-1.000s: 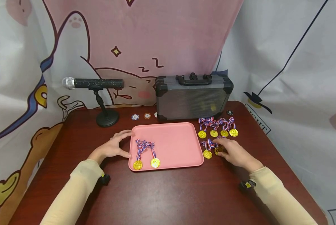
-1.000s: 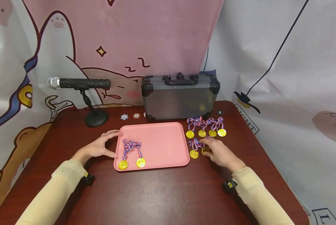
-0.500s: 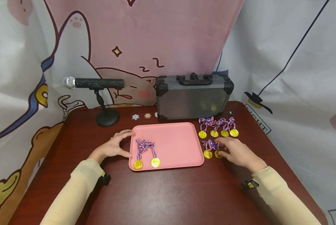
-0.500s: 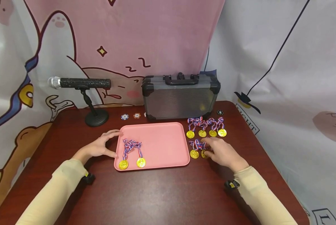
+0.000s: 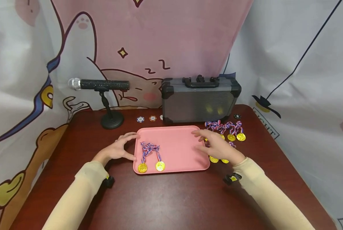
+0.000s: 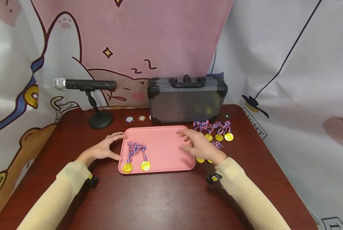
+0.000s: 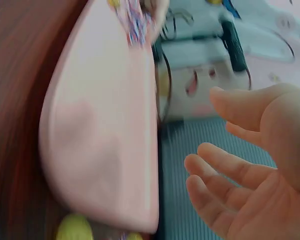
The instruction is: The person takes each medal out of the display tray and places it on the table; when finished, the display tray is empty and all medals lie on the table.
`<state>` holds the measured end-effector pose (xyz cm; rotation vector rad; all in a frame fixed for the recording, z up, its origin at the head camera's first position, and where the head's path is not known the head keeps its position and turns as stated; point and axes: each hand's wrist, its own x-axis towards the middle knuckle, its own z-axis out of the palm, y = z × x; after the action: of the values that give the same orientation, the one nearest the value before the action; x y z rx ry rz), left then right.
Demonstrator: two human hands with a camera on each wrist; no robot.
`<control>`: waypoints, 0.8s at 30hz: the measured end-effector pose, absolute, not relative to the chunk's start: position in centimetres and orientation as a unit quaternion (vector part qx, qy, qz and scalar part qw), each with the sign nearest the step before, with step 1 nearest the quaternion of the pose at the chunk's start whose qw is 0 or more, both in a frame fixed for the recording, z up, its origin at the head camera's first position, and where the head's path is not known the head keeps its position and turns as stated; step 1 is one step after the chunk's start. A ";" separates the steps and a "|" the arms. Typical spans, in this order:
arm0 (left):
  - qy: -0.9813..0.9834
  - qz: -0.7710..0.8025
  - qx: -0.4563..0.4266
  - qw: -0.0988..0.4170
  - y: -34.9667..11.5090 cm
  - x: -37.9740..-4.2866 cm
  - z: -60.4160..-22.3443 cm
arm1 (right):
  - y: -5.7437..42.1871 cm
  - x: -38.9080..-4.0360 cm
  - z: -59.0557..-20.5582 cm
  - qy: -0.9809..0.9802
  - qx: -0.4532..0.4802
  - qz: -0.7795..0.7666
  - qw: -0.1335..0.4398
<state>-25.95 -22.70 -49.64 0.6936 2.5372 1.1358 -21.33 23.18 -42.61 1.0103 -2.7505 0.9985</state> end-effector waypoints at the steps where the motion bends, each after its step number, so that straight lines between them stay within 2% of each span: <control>1: 0.877 0.394 0.239 0.137 -22.6 -26.0 -49.6 | 22.0 -21.5 -42.7 -0.882 0.334 0.334 0.007; 11: 0.872 0.400 0.246 0.140 -22.2 -26.2 -49.8 | 12.5 -21.7 -45.9 -0.844 0.428 0.306 -0.104; 19: 0.874 0.398 0.241 0.138 -22.4 -26.1 -49.6 | 9.6 -20.4 -46.9 -0.877 0.432 0.204 -0.047; 24: 0.873 0.402 0.239 0.136 -22.6 -26.0 -49.7 | 9.0 -20.0 -46.9 -0.890 0.414 0.185 -0.046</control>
<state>-26.01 -22.58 -49.67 0.6907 2.5285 1.1642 -19.99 8.97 -46.93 1.3390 -2.8828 0.5987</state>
